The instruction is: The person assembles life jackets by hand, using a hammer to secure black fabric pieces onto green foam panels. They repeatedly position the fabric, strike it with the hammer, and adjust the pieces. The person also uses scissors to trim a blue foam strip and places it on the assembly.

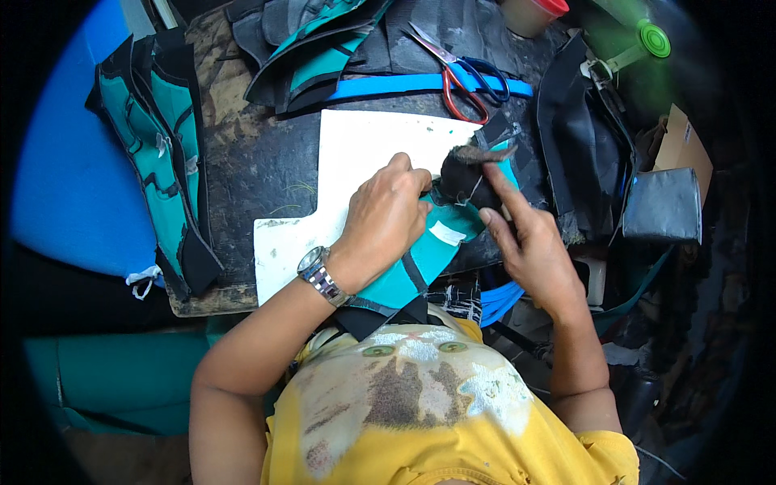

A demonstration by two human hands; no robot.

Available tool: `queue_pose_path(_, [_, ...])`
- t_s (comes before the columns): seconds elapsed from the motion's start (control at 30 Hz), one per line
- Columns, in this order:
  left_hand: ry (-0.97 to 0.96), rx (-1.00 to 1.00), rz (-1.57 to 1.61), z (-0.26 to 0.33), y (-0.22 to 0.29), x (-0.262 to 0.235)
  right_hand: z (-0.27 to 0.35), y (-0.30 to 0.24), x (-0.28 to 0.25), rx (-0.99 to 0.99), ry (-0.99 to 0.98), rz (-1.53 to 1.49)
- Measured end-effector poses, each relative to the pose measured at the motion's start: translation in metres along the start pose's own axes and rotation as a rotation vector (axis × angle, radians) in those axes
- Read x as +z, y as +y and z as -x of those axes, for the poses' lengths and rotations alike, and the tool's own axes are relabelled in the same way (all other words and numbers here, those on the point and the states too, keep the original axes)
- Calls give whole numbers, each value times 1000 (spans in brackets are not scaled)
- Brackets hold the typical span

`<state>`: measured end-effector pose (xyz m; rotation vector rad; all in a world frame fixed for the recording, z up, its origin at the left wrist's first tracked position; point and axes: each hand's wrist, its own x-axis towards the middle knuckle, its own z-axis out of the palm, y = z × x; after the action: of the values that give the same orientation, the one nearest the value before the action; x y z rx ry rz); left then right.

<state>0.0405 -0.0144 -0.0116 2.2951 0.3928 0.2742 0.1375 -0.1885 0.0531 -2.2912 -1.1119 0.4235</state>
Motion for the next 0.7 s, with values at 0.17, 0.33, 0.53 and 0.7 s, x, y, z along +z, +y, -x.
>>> queue_pose_path(0.17, [80, 99, -12, 7, -4, 10, -16, -3, -2, -142, 103, 14])
queue_pose_path(0.33, [136, 202, -64, 12, -5, 16, -22, -6, 0, -219, -38, 131])
queue_pose_path(0.53, [181, 211, -18, 16, -8, 20, -17, -10, 0, -236, 33, 177])
queue_pose_path(0.7, [223, 213, -3, 17, -9, 22, -14, -13, -1, -285, 94, 192])
